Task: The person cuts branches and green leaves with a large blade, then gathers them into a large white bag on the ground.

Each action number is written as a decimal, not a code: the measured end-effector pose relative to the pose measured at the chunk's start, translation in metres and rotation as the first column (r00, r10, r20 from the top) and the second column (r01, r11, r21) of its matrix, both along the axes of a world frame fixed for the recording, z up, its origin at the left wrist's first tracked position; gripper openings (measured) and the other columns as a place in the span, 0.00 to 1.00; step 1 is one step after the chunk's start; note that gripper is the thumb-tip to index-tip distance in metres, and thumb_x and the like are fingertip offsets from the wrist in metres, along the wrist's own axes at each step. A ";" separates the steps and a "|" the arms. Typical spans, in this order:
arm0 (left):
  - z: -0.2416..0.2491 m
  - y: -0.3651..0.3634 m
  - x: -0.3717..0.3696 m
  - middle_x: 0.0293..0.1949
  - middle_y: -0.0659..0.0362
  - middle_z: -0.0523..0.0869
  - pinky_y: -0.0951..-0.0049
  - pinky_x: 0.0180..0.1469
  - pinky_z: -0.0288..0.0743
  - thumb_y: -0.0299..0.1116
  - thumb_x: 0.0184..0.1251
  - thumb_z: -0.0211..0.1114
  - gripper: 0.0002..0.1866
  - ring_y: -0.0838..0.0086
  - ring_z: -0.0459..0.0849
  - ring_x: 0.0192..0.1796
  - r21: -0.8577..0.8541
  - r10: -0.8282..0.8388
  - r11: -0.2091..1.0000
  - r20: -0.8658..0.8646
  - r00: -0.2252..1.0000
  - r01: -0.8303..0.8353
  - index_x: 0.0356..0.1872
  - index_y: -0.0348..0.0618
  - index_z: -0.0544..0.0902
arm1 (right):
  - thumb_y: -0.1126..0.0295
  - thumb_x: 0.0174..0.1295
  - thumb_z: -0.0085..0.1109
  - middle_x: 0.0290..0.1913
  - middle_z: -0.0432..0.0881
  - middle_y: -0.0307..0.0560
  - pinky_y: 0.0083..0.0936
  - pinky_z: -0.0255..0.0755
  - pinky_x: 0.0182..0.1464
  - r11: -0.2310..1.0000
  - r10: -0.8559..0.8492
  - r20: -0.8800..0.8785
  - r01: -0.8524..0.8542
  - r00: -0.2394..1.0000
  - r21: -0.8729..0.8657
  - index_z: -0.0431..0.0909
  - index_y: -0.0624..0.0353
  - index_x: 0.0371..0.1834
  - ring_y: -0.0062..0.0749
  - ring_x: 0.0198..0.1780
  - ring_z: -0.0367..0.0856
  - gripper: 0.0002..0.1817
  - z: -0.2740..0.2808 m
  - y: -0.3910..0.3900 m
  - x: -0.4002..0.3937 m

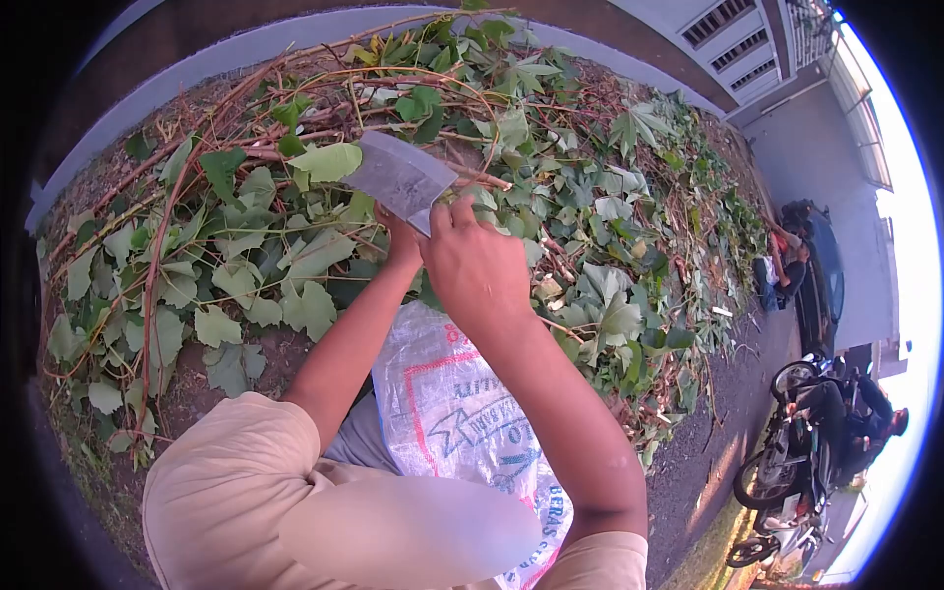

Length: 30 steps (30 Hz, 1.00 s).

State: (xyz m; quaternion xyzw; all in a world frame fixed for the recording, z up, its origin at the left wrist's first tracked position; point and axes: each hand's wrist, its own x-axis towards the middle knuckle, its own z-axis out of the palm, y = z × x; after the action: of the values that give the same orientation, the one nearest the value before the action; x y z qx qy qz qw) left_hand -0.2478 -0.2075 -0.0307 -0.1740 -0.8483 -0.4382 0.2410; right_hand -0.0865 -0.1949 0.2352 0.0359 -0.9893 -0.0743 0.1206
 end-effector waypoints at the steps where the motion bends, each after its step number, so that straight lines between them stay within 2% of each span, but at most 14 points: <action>1: -0.001 -0.002 -0.001 0.76 0.44 0.72 0.29 0.77 0.42 0.62 0.64 0.73 0.43 0.42 0.58 0.82 -0.002 0.005 1.000 0.000 1.000 -0.005 0.75 0.49 0.75 | 0.54 0.77 0.61 0.41 0.84 0.49 0.42 0.81 0.31 1.000 0.022 -0.034 -0.022 0.999 0.009 0.80 0.60 0.56 0.48 0.34 0.90 0.20 -0.004 -0.005 -0.001; 3: -0.004 -0.007 -0.002 0.63 0.50 0.85 0.32 0.75 0.45 0.58 0.69 0.67 0.30 0.54 0.68 0.78 0.620 -0.323 0.781 0.304 0.896 0.072 0.63 0.48 0.85 | 0.53 0.77 0.61 0.41 0.84 0.49 0.40 0.81 0.30 0.998 0.049 -0.061 -0.047 0.997 0.034 0.79 0.60 0.58 0.46 0.34 0.90 0.21 -0.009 -0.013 0.000; 4: -0.005 -0.007 -0.002 0.52 0.56 0.90 0.42 0.70 0.60 0.50 0.74 0.67 0.20 0.65 0.80 0.66 0.836 -0.372 0.545 0.164 0.914 0.072 0.54 0.46 0.87 | 0.53 0.77 0.61 0.41 0.83 0.48 0.40 0.81 0.30 0.999 0.042 -0.030 -0.042 0.999 0.003 0.80 0.59 0.59 0.46 0.34 0.90 0.21 -0.009 -0.015 0.001; 5: -0.008 -0.013 -0.001 0.52 0.56 0.90 0.42 0.70 0.60 0.50 0.74 0.67 0.20 0.65 0.80 0.66 0.831 -0.370 0.552 0.169 0.914 0.069 0.54 0.46 0.87 | 0.53 0.77 0.61 0.40 0.83 0.48 0.40 0.81 0.30 0.999 0.035 0.002 -0.035 0.999 -0.029 0.80 0.59 0.60 0.45 0.34 0.90 0.21 -0.011 -0.018 0.002; 7: 0.009 -0.030 0.001 0.46 0.59 0.90 0.63 0.52 0.77 0.41 0.79 0.67 0.13 0.70 0.86 0.49 0.954 -0.606 0.266 0.055 0.794 0.136 0.52 0.44 0.86 | 0.53 0.77 0.61 0.40 0.82 0.48 0.40 0.81 0.31 0.998 0.037 -0.016 -0.038 0.999 -0.047 0.80 0.58 0.60 0.45 0.34 0.90 0.21 -0.015 -0.015 0.005; 8: 0.020 -0.038 0.006 0.46 0.59 0.90 0.63 0.52 0.77 0.41 0.79 0.67 0.13 0.70 0.86 0.49 0.952 -0.605 0.273 0.059 0.794 0.137 0.52 0.44 0.86 | 0.52 0.77 0.61 0.39 0.82 0.47 0.40 0.81 0.31 0.997 0.039 -0.033 -0.041 0.999 -0.060 0.80 0.58 0.60 0.45 0.34 0.90 0.21 -0.016 -0.012 0.006; 10: 0.046 -0.050 0.024 0.33 0.64 0.83 0.78 0.29 0.70 0.37 0.84 0.63 0.09 0.81 0.81 0.31 0.789 -0.560 0.562 0.142 0.816 0.249 0.49 0.41 0.84 | 0.53 0.77 0.61 0.39 0.82 0.47 0.40 0.81 0.31 0.999 -0.013 -0.043 0.011 0.999 -0.047 0.80 0.57 0.59 0.45 0.34 0.90 0.20 -0.013 -0.005 0.009; 11: 0.048 -0.053 0.029 0.33 0.64 0.83 0.78 0.29 0.70 0.37 0.84 0.63 0.09 0.81 0.81 0.31 0.788 -0.557 0.568 0.154 0.816 0.239 0.49 0.41 0.84 | 0.53 0.77 0.61 0.40 0.83 0.47 0.40 0.81 0.32 0.998 -0.060 -0.049 0.059 0.997 -0.026 0.81 0.57 0.59 0.45 0.35 0.90 0.20 -0.011 0.001 0.011; 13: 0.053 -0.058 0.041 0.25 0.69 0.72 0.76 0.23 0.64 0.38 0.89 0.55 0.13 0.85 0.71 0.23 0.891 -0.775 0.439 0.311 0.550 0.115 0.46 0.41 0.83 | 0.53 0.77 0.61 0.41 0.84 0.46 0.37 0.82 0.31 0.995 -0.095 -0.112 0.091 0.989 -0.037 0.81 0.56 0.56 0.41 0.35 0.91 0.18 -0.004 0.018 0.015; 15: 0.056 -0.061 0.060 0.24 0.70 0.66 0.76 0.24 0.62 0.38 0.92 0.51 0.16 0.86 0.65 0.23 0.804 -0.710 0.563 0.354 0.609 0.190 0.45 0.40 0.83 | 0.52 0.78 0.61 0.42 0.85 0.48 0.41 0.81 0.32 0.990 -0.135 -0.167 0.125 0.977 -0.067 0.81 0.56 0.60 0.47 0.35 0.90 0.20 0.005 0.035 0.022; 22: 0.049 -0.088 0.106 0.25 0.71 0.69 0.78 0.30 0.62 0.37 0.90 0.54 0.12 0.87 0.65 0.26 0.878 -0.880 0.445 0.392 0.269 0.177 0.50 0.40 0.81 | 0.55 0.76 0.65 0.39 0.89 0.57 0.43 0.79 0.39 0.958 -0.236 -0.269 0.177 0.934 -0.226 0.87 0.66 0.55 0.53 0.34 0.89 0.21 0.012 0.094 0.058; 24: 0.037 -0.106 0.109 0.36 0.65 0.79 0.78 0.42 0.73 0.40 0.87 0.61 0.15 0.83 0.78 0.37 0.735 -0.665 0.647 0.413 0.622 0.204 0.60 0.40 0.78 | 0.55 0.76 0.65 0.35 0.88 0.58 0.41 0.77 0.37 0.893 -0.339 -0.146 0.269 0.929 -0.361 0.87 0.67 0.53 0.52 0.32 0.88 0.22 0.013 0.097 0.073; 27: 0.039 -0.119 0.077 0.50 0.59 0.85 0.71 0.61 0.76 0.43 0.86 0.62 0.19 0.79 0.81 0.58 0.789 -0.437 0.596 0.474 0.765 -0.149 0.64 0.41 0.75 | 0.55 0.76 0.66 0.26 0.84 0.57 0.36 0.73 0.34 0.796 -0.418 -0.014 0.358 0.908 -0.488 0.87 0.70 0.51 0.43 0.26 0.84 0.23 0.003 0.095 0.090; 30: 0.019 -0.088 0.021 0.59 0.54 0.84 0.64 0.72 0.72 0.45 0.84 0.63 0.26 0.74 0.76 0.70 0.885 -0.520 0.412 0.425 0.741 -0.219 0.70 0.37 0.71 | 0.55 0.77 0.65 0.25 0.84 0.52 0.32 0.70 0.32 0.691 -0.423 0.075 0.375 0.903 -0.618 0.87 0.70 0.54 0.27 0.25 0.76 0.23 -0.016 0.091 0.096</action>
State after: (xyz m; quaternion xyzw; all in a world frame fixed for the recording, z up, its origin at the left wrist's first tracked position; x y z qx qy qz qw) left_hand -0.2265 -0.2955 -0.0114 0.0638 -0.4820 -0.8719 -0.0594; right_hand 0.0095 -0.1036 0.2193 -0.2240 -0.9367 0.2281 0.1427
